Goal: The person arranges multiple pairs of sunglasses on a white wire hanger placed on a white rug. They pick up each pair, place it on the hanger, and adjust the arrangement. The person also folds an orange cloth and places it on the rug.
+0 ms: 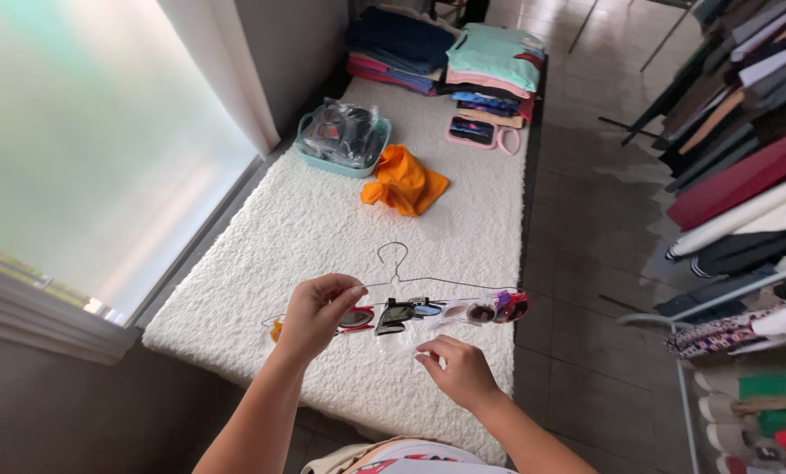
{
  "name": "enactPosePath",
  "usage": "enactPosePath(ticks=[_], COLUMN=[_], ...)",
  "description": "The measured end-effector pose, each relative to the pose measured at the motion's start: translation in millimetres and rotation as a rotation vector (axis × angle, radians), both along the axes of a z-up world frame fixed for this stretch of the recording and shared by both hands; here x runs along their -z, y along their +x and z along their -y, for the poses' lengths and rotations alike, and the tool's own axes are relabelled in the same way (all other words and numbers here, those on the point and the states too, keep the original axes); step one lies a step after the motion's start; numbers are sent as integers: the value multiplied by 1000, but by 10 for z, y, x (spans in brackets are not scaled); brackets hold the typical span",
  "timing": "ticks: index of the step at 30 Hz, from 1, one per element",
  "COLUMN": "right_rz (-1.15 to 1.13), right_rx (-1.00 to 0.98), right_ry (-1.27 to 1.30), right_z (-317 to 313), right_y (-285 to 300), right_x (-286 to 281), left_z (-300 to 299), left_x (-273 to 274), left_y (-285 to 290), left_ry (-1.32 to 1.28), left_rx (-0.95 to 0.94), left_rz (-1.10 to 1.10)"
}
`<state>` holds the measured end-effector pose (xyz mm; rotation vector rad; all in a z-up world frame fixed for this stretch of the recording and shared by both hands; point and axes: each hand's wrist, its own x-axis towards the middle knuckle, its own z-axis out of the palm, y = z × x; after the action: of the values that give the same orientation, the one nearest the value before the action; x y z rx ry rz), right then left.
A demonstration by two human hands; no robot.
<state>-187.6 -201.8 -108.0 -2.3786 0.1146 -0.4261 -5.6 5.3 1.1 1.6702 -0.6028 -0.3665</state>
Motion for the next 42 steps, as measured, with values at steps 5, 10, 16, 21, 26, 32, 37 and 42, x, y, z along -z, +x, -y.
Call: enactPosePath(ticks=[5,10,16,21,26,32,37,42], right_rz=[-199,-518,-607,-585,-551,-591,-487,-446], right_rx=[-175,-203,-150,-186,-249,-250,-197,-94], right_ry=[61,204,299,257,269,307,265,125], right_z=[26,154,580,953,1020,1105,1290,1485], right_y=[-100,-345,-745,-982,-1142,-1131,-967,-716], right_x=[230,389,893,1311,1304,1246,1326,1534], left_z=[-198,-446,-680,-808,-905,-1102,-1227,-1275], left_x=[-170,-183,-223,-84,-19,156,163,126], left_y=[-130,-322,-860,-1368,-1872,-2219,-2239,-1959], left_ry=[-17,-33,-23,-107,-93,-126,-86,-54], left_rx=[-84,-213,-431,-608,-758,-874,-933,-945], left_rz=[-30,-31,-32,-80,-102,-92,-53,-47])
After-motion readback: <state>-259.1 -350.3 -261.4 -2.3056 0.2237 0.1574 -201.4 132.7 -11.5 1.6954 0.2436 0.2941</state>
